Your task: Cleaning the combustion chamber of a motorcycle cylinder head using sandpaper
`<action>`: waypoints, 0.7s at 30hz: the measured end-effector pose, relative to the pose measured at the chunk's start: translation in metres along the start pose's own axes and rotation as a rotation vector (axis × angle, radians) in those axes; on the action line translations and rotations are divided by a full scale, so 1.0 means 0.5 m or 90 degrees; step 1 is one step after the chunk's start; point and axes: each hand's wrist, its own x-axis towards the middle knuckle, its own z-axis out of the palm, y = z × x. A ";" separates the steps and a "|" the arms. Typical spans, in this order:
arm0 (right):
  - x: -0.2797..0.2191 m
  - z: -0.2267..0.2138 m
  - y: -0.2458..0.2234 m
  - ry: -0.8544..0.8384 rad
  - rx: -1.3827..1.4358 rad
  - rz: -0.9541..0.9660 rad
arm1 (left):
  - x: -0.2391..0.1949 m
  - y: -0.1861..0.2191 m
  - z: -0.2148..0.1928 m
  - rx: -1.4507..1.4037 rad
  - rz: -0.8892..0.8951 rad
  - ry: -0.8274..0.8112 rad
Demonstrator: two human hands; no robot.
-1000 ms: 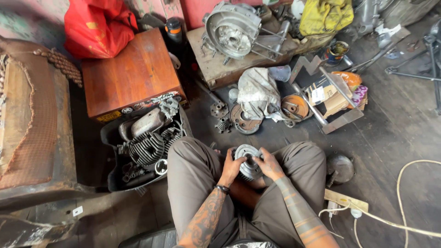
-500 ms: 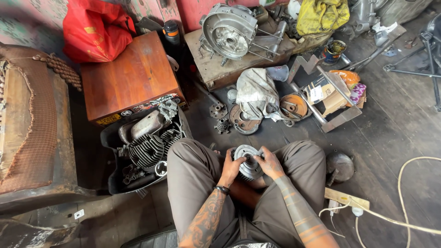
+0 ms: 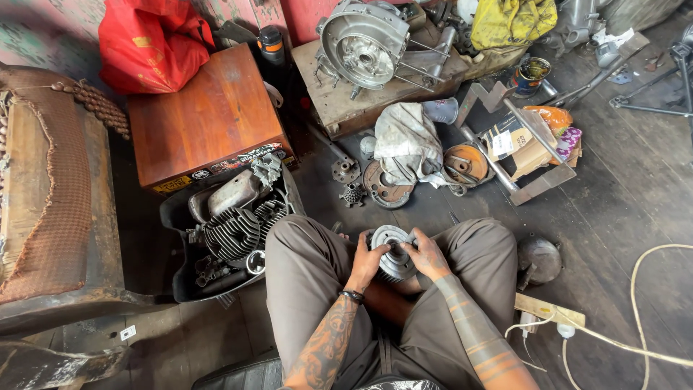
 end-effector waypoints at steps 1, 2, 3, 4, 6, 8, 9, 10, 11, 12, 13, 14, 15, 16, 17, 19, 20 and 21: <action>0.000 0.000 0.000 0.001 0.005 0.001 | -0.001 0.002 0.001 0.002 -0.004 -0.001; 0.000 0.000 -0.001 0.002 0.009 0.002 | -0.003 0.004 0.002 0.003 -0.009 -0.001; 0.001 -0.001 0.000 0.002 0.009 0.001 | -0.005 0.008 0.003 0.003 -0.008 -0.001; 0.002 -0.002 0.000 0.000 0.007 -0.002 | -0.007 0.012 0.003 0.000 -0.010 -0.002; 0.001 -0.003 -0.001 -0.002 0.005 -0.004 | -0.008 0.013 0.003 -0.003 -0.012 -0.003; 0.002 -0.005 -0.004 0.000 0.022 -0.010 | -0.005 0.010 0.002 0.002 -0.009 0.001; -0.001 -0.007 -0.008 -0.001 0.022 -0.009 | -0.003 0.008 0.004 0.002 -0.010 0.002; -0.004 -0.010 -0.012 0.000 0.020 -0.010 | -0.002 0.005 0.005 0.001 -0.011 0.005; -0.007 -0.012 -0.017 0.000 0.019 -0.012 | 0.000 0.004 0.006 -0.001 -0.010 0.009; -0.007 -0.013 -0.019 -0.001 0.018 -0.011 | 0.002 0.002 0.005 -0.001 -0.011 0.010; -0.006 -0.014 -0.020 -0.003 0.012 -0.009 | 0.004 0.001 0.005 -0.002 -0.012 0.009; -0.006 -0.015 -0.021 -0.006 0.006 -0.007 | 0.006 -0.001 0.005 -0.002 -0.012 0.008; -0.006 -0.014 -0.021 -0.007 0.005 -0.007 | 0.002 0.003 0.004 -0.003 -0.013 0.008; -0.005 -0.013 -0.022 -0.008 0.005 -0.006 | -0.002 0.008 0.003 -0.003 -0.013 0.005; -0.004 -0.013 -0.023 -0.009 0.005 -0.006 | -0.005 0.013 0.001 -0.004 -0.014 0.002; -0.004 -0.014 -0.025 -0.013 -0.002 -0.006 | -0.003 0.011 0.002 -0.004 -0.015 0.003; -0.004 -0.014 -0.026 -0.017 -0.008 -0.004 | -0.002 0.010 0.003 -0.003 -0.015 0.004; -0.005 -0.014 -0.026 -0.018 -0.008 -0.005 | -0.004 0.010 0.001 -0.004 -0.016 0.005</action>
